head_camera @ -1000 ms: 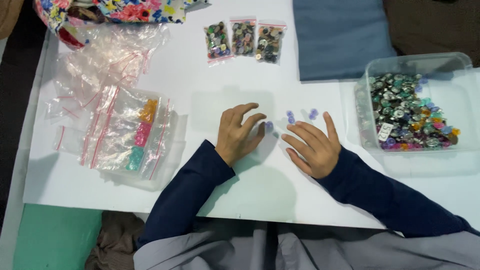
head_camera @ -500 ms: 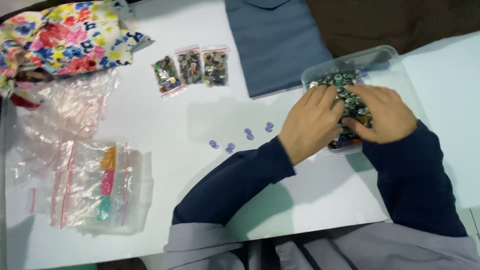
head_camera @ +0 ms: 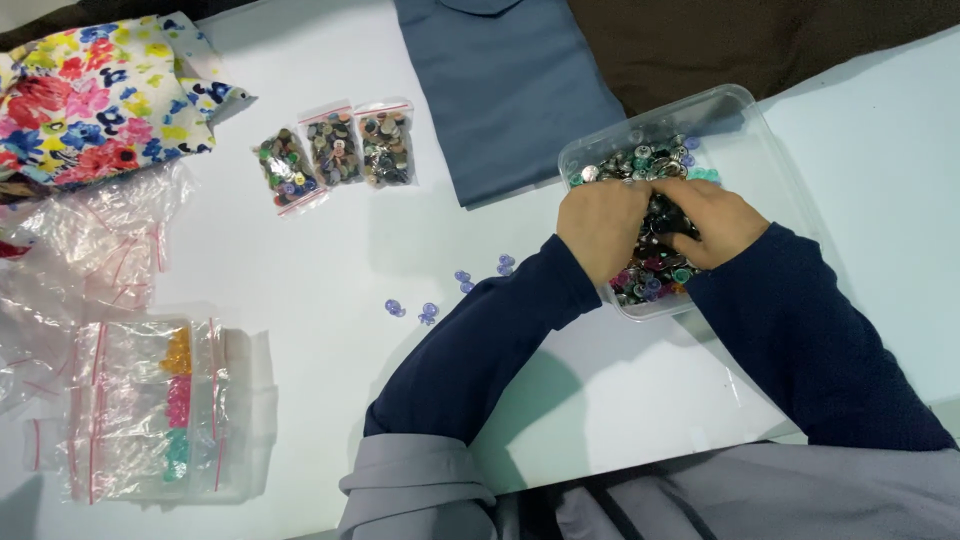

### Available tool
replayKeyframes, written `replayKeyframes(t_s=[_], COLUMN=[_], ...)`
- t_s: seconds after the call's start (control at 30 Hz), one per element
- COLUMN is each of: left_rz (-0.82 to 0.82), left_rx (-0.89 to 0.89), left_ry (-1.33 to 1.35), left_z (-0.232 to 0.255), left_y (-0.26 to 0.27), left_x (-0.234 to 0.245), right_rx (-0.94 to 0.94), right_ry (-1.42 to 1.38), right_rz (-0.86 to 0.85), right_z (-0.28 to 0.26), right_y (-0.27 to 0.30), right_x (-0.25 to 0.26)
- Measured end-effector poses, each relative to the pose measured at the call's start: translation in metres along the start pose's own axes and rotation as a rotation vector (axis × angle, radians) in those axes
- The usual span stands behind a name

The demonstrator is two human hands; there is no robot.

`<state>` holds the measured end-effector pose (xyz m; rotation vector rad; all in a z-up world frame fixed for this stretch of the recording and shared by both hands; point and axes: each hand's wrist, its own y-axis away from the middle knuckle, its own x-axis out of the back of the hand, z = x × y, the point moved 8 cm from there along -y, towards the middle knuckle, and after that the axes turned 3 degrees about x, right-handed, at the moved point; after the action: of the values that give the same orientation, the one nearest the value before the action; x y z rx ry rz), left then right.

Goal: Sorting small buttons from a container and placing them into plastic bags

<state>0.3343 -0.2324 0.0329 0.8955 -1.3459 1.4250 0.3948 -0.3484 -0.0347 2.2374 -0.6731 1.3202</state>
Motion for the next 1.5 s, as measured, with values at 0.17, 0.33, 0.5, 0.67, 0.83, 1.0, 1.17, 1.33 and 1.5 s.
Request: replayKeyframes(t_s=[0.17, 0.33, 0.5, 0.67, 0.83, 1.0, 1.17, 1.33, 1.5], left_rz=[-0.146, -0.072, 0.064, 0.049, 0.052, 0.007, 0.053, 0.063, 0.09], left_rx=[-0.028, -0.028, 0.015, 0.019, 0.024, 0.0, -0.011, -0.024, -0.139], left_ry=[0.091, 0.142, 0.259, 0.323, 0.234, 0.203, 0.35, 0.512, 0.556], left_z=[-0.003, -0.003, -0.007, -0.008, -0.008, -0.008, -0.01, -0.012, -0.008], left_y=[0.0, 0.005, 0.007, 0.006, 0.008, 0.009, 0.007, 0.007, 0.01], left_x=[0.009, 0.028, 0.043, 0.046, 0.041, 0.026, 0.043, 0.058, 0.067], right_rx=[0.051, 0.134, -0.018, -0.118, -0.093, -0.062, -0.07, -0.073, 0.067], right_ry=[-0.023, -0.19, -0.553, -0.847, -0.906, -0.927, -0.899, -0.881, -0.843], right_rz=[0.139, 0.323, 0.369, 0.3, 0.256, 0.229, 0.233, 0.22, 0.13], right_z=[0.002, -0.045, -0.066, -0.055, -0.054, -0.058, -0.049, -0.043, -0.048], right_y=[0.01, 0.02, 0.029, 0.029, 0.026, 0.024, 0.027, 0.027, 0.026], right_x=[0.006, 0.059, 0.09, 0.088, 0.085, 0.087, 0.082, 0.075, 0.064])
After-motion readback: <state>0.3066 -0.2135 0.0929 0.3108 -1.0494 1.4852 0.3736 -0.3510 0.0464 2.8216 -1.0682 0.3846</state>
